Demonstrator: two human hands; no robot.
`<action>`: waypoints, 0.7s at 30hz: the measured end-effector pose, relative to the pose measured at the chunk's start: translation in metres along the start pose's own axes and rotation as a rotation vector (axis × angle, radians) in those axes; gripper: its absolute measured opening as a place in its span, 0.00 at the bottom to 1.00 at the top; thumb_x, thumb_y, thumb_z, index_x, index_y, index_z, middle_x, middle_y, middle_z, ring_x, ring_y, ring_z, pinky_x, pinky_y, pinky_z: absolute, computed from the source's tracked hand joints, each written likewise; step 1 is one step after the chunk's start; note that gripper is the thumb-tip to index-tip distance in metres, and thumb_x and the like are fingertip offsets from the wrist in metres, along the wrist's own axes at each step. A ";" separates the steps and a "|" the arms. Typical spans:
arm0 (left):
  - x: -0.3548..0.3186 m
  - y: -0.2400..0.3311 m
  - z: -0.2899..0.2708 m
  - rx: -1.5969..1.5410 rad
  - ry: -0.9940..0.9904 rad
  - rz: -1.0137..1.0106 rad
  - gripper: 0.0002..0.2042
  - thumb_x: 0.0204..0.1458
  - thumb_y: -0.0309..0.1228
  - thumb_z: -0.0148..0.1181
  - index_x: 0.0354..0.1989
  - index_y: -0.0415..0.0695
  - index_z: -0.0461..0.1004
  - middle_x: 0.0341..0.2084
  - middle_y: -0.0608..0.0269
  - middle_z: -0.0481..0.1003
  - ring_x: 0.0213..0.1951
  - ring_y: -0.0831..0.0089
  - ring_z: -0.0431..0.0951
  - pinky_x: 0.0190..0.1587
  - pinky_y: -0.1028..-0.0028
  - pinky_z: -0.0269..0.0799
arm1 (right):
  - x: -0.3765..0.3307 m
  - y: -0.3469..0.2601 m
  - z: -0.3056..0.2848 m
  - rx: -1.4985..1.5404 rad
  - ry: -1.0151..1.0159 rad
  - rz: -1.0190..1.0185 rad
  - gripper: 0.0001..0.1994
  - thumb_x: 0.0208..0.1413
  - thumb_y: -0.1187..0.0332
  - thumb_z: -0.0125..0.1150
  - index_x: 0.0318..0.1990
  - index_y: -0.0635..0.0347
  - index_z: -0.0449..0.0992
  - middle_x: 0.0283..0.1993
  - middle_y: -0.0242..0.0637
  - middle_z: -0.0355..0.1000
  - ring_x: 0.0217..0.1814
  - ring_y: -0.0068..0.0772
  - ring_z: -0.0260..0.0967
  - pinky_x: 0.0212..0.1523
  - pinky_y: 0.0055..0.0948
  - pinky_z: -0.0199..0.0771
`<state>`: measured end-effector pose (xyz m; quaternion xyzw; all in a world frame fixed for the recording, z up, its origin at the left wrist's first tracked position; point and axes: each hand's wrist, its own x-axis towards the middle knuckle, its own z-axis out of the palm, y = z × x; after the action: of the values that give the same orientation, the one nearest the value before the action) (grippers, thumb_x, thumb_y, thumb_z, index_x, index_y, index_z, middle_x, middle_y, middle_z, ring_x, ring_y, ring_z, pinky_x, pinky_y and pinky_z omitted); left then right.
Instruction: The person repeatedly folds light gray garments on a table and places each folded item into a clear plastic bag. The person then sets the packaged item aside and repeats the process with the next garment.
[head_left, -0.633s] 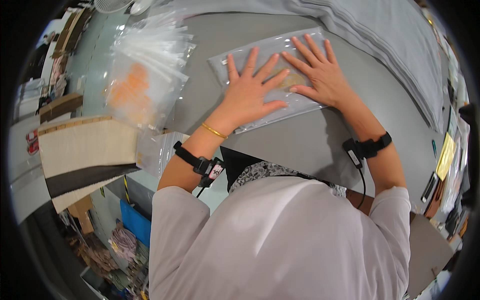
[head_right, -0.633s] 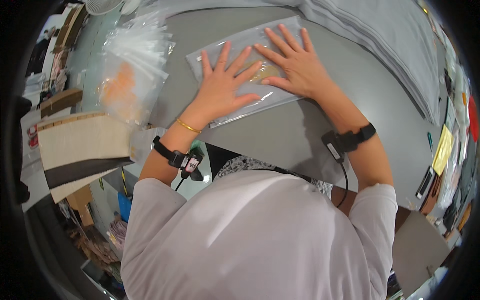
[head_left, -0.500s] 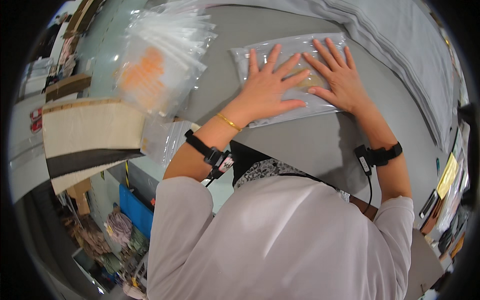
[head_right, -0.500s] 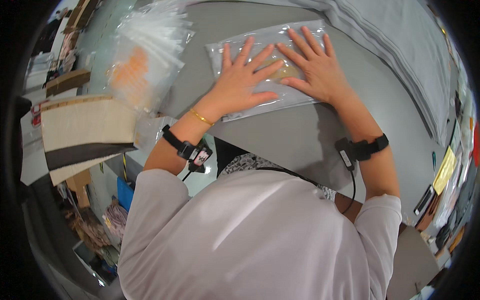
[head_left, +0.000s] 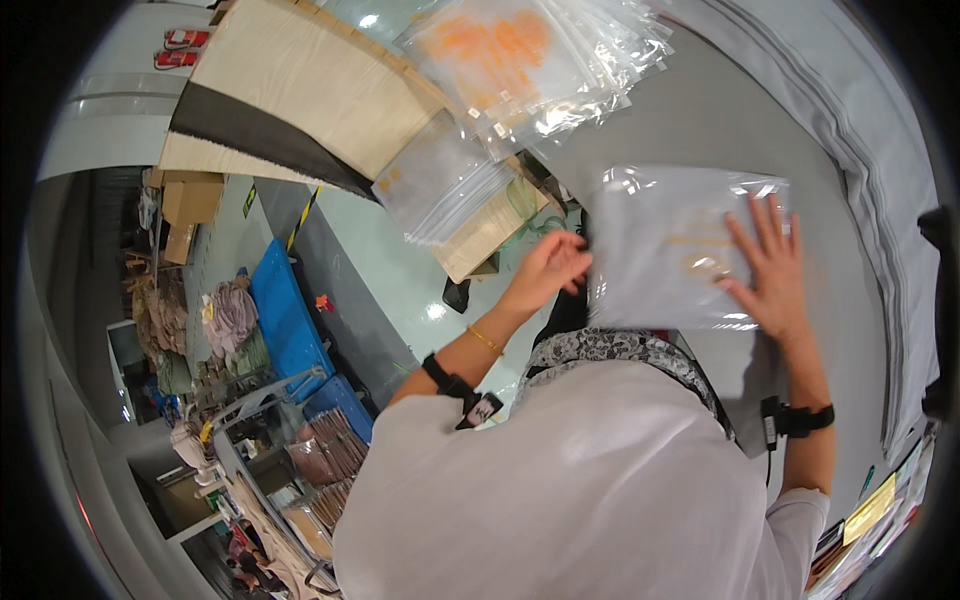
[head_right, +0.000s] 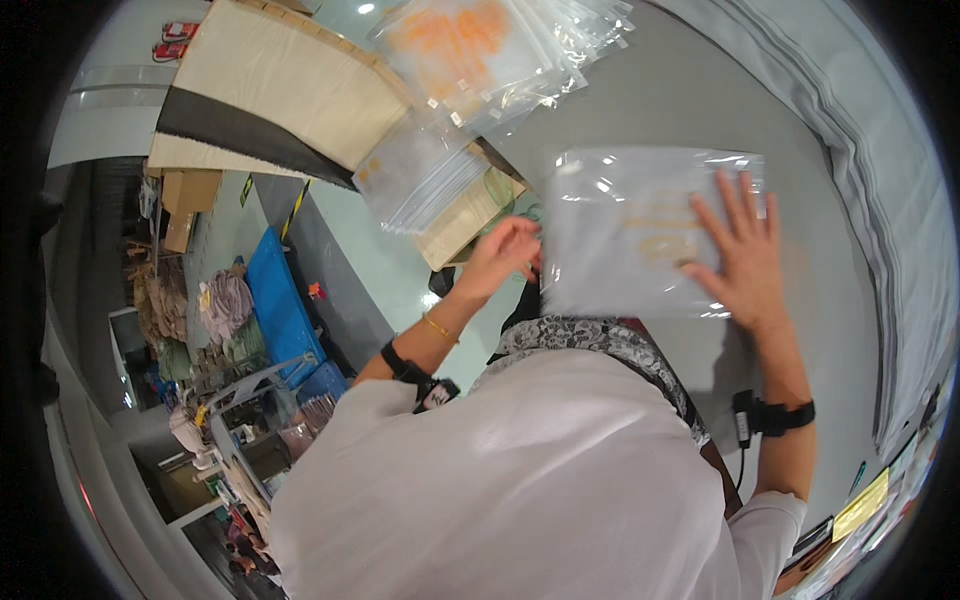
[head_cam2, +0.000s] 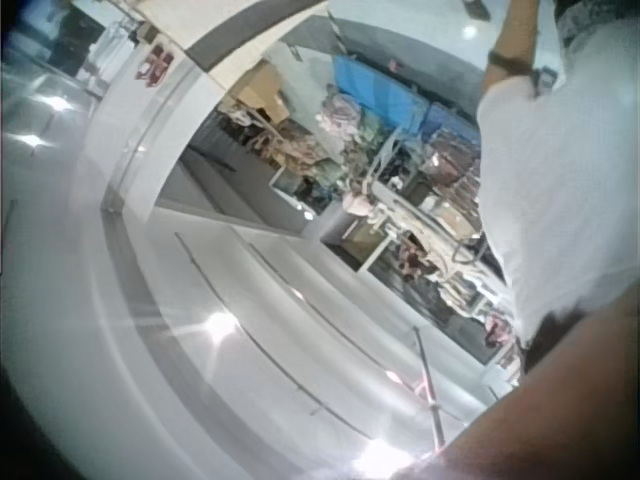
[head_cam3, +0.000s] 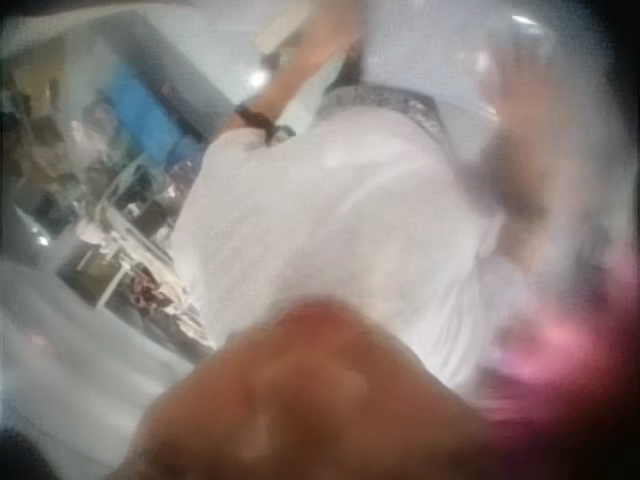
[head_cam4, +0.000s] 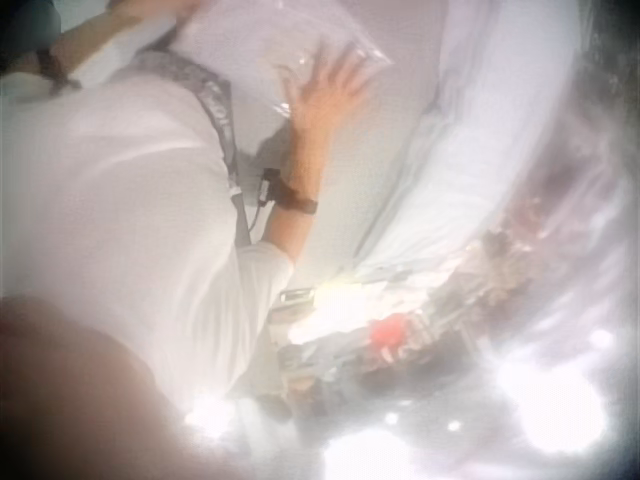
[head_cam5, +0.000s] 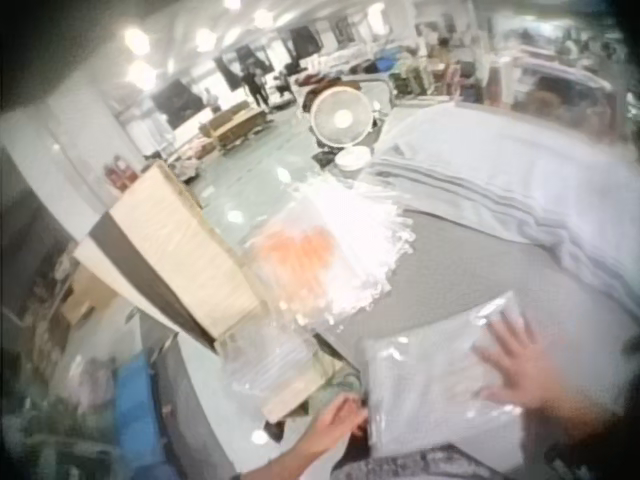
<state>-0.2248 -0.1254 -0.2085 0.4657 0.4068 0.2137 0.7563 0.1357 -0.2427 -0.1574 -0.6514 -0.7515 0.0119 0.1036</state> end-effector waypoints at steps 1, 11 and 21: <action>-0.016 -0.017 -0.010 0.061 0.030 -0.037 0.13 0.62 0.34 0.67 0.49 0.41 0.76 0.38 0.70 0.77 0.39 0.78 0.78 0.43 0.73 0.75 | 0.008 -0.023 0.004 0.075 0.040 -0.078 0.42 0.57 0.34 0.57 0.75 0.44 0.65 0.84 0.40 0.48 0.87 0.51 0.37 0.80 0.64 0.30; -0.120 0.064 -0.232 -0.068 0.912 0.098 0.24 0.53 0.31 0.70 0.57 0.36 0.73 0.45 0.54 0.81 0.45 0.62 0.84 0.48 0.64 0.83 | 0.056 -0.079 0.016 0.352 0.044 -0.056 0.31 0.55 0.61 0.70 0.67 0.53 0.73 0.77 0.37 0.62 0.81 0.45 0.53 0.80 0.52 0.47; -0.013 0.107 -0.351 -0.311 0.639 0.216 0.24 0.57 0.31 0.68 0.60 0.36 0.73 0.49 0.56 0.81 0.47 0.63 0.83 0.50 0.66 0.80 | 0.047 -0.078 0.008 0.273 -0.035 0.059 0.28 0.57 0.60 0.67 0.66 0.53 0.74 0.77 0.37 0.62 0.82 0.49 0.51 0.76 0.51 0.51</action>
<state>-0.5117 0.1026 -0.1920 0.2951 0.5334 0.4861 0.6261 0.0518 -0.2078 -0.1470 -0.6528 -0.7252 0.1283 0.1778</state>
